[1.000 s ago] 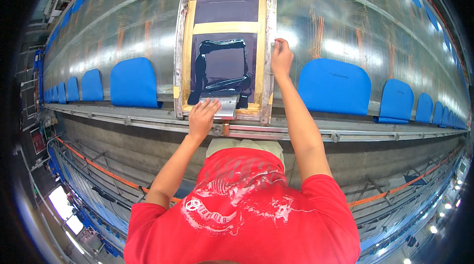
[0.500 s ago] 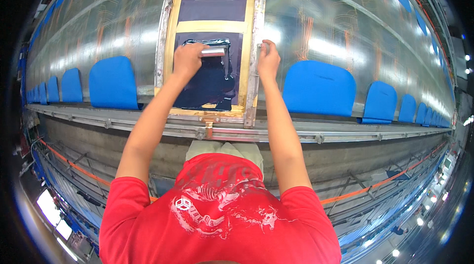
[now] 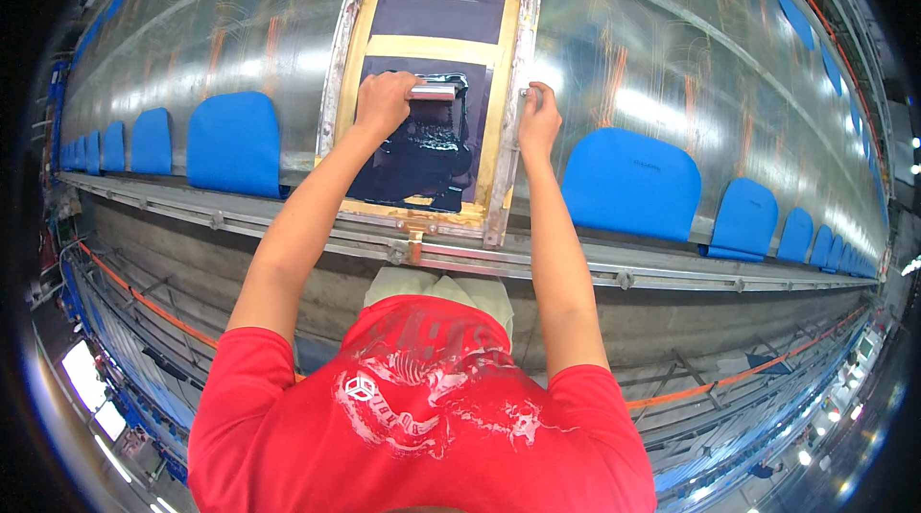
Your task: The person holds a screen printing frame and uses a squeegee to spread dark ink across the mesh. The person repeatedly pulls the squeegee across the screen to distribute the ink evenly, then briefly repositions the frame before continuing the process.
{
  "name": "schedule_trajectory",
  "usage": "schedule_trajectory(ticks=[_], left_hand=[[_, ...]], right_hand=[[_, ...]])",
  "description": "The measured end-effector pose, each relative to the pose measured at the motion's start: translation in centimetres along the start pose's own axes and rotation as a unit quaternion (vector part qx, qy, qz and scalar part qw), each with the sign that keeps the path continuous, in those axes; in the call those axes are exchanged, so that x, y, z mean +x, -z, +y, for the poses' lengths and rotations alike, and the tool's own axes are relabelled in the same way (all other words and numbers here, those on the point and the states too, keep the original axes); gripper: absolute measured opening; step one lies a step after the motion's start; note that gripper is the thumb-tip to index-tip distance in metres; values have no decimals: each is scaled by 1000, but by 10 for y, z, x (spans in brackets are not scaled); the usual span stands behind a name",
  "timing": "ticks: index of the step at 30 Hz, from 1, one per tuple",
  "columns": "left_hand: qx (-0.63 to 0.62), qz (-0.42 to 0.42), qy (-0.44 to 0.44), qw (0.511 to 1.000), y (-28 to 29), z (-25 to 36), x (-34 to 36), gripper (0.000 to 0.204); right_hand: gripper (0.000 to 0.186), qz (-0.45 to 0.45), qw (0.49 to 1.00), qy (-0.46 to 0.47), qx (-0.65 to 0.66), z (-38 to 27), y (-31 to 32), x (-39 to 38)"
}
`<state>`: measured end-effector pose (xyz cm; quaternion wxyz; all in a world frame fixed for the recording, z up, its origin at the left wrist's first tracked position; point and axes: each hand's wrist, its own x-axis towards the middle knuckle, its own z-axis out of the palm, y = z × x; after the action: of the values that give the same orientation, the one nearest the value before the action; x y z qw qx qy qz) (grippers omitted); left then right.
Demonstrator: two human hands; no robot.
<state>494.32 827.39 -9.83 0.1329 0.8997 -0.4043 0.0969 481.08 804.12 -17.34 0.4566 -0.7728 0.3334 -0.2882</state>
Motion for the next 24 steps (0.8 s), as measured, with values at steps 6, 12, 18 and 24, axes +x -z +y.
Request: schedule_trajectory(ticks=[6,12,18,24], left_hand=[[3,-2,-8,1000,-3,31,-83,32],[-40,5,-43,998,12,36,-145,31],[-81,-2,-11,997,43,4,-170,52],[-59,-31,32,997,100,-162,-204,50]], right_hand=[[20,-10,999,-44,15,-2,6,-4],[21,21,999,26,32,18,-1,19],[22,19,999,24,15,-62,-22,-3],[21,69,986,114,103,-129,-192,-67]])
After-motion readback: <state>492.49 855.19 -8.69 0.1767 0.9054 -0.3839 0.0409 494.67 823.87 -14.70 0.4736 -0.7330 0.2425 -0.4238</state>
